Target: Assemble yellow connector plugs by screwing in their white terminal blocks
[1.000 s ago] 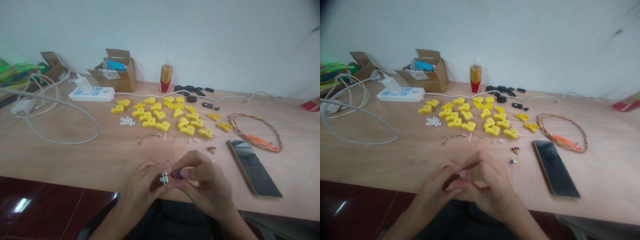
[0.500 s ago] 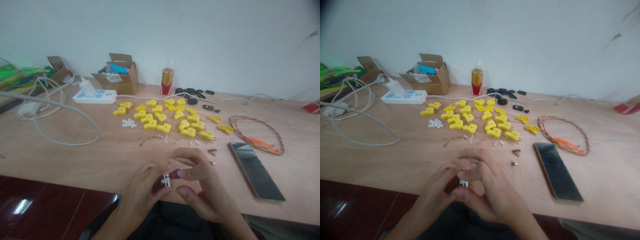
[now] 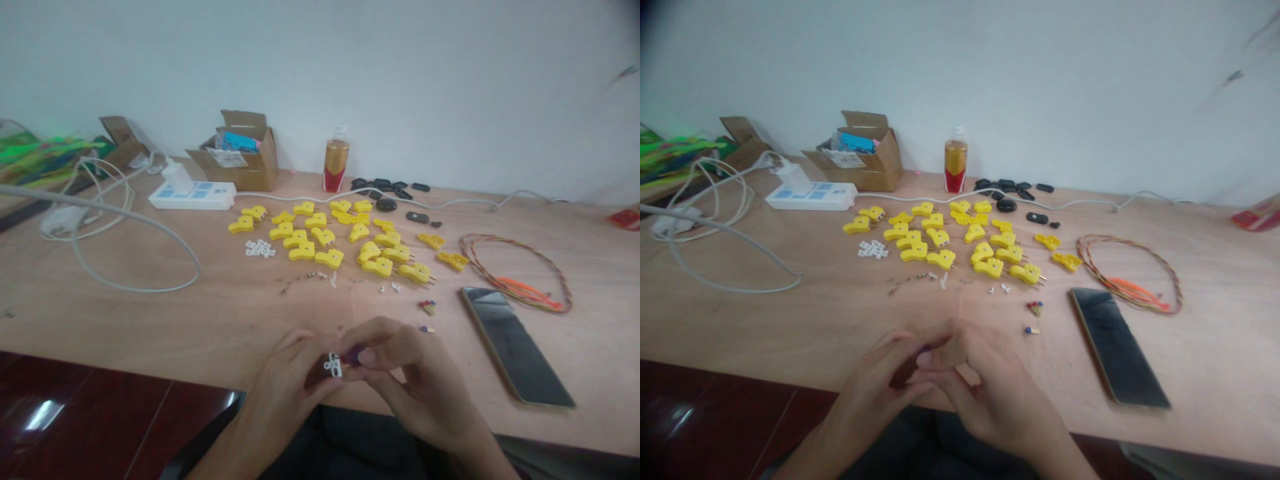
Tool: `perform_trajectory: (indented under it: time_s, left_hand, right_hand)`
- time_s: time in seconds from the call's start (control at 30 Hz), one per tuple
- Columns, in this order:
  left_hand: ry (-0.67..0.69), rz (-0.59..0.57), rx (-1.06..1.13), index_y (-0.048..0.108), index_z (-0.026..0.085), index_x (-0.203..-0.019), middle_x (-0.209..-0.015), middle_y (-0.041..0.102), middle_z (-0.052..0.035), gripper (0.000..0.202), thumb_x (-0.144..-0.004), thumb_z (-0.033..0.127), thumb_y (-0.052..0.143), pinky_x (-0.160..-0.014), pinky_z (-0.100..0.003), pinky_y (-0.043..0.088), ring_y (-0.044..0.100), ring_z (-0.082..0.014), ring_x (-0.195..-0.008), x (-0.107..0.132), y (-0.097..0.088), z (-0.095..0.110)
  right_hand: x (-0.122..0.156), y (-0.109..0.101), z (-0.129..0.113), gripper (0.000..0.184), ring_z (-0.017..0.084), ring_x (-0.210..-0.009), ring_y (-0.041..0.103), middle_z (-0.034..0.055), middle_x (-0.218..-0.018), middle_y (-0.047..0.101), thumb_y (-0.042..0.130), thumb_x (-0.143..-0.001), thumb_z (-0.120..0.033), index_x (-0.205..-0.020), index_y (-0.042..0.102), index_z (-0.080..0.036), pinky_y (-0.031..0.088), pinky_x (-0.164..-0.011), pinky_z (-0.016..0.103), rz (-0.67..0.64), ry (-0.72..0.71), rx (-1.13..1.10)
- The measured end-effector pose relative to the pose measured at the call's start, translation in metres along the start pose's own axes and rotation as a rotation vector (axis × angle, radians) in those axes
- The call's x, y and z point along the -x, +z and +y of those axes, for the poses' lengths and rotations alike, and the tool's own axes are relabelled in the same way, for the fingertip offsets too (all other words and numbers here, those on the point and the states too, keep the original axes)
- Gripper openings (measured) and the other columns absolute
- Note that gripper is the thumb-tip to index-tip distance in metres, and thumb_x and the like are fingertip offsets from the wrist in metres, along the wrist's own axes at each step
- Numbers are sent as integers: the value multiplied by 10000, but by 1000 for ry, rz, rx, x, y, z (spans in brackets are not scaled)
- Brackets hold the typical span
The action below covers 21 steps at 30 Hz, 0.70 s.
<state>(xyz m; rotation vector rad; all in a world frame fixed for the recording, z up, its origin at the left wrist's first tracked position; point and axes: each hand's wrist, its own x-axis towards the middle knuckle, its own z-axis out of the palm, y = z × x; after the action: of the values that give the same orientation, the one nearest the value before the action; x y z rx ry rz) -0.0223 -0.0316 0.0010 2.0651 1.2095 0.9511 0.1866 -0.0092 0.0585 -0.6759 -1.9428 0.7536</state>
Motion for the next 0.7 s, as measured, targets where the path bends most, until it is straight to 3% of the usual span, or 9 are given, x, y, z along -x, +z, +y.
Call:
perform_trajectory:
  time_s: [0.1, 0.23, 0.3, 0.43, 0.6, 0.7]
  left_hand:
    - [11, 11, -8, 702, 251, -1199, -996, 771, -30, 359, -878, 195, 854, -822, -327, 627, 734, -239, -942, 0, 0, 0]
    - [-9, 0, -20, 709, 246, -1179, -1058, 776, -47, 361, -861, 172, 862, -825, -347, 627, 740, -252, -962, 0, 0, -1]
    - [-9, -13, -19, 709, 260, -1173, -1044, 782, -30, 384, -848, 123, 858, -810, -333, 623, 737, -245, -950, 0, 0, -1]
    - [49, 22, -10, 692, 268, -1213, -1012, 784, -10, 487, -808, 68, 875, -800, -312, 619, 730, -231, -928, -1, 0, 0]
    - [30, 57, -60, 704, 256, -1155, -969, 765, -7, 506, -750, 26, 900, -741, -310, 630, 734, -226, -857, 0, 1, 1]
    - [23, 58, -85, 714, 258, -1105, -948, 758, -7, 456, -755, 28, 896, -722, -307, 641, 745, -227, -853, 1, 3, 1]
  right_hand:
    - [-1, 1, 1, 272, 159, -726, 737, -7, -928, 733, 825, -901, -170, -999, 604, -294, 603, -617, 265, 142, -79, 68]
    - [0, -1, 1, 245, 224, -887, 786, 38, -1008, 780, 715, -966, -161, -1134, 603, -299, 656, -741, 348, -11, -17, 90]
    - [2, -1, 0, 276, 209, -875, 800, 29, -994, 796, 649, -985, -94, -1151, 585, -304, 663, -728, 325, -35, 19, 3]
    - [6, 6, 0, 307, 180, -832, 808, 14, -1010, 813, 656, -966, -45, -1115, 591, -305, 663, -700, 282, 65, 30, -105]
    - [11, 21, -3, 338, 196, -958, 824, 27, -1057, 830, 643, -976, -31, -1171, 634, -307, 667, -725, 256, 148, 95, -60]
    - [11, 16, -10, 329, 211, -979, 823, 39, -1085, 833, 681, -977, -65, -1199, 660, -307, 686, -756, 286, 178, 71, -52]
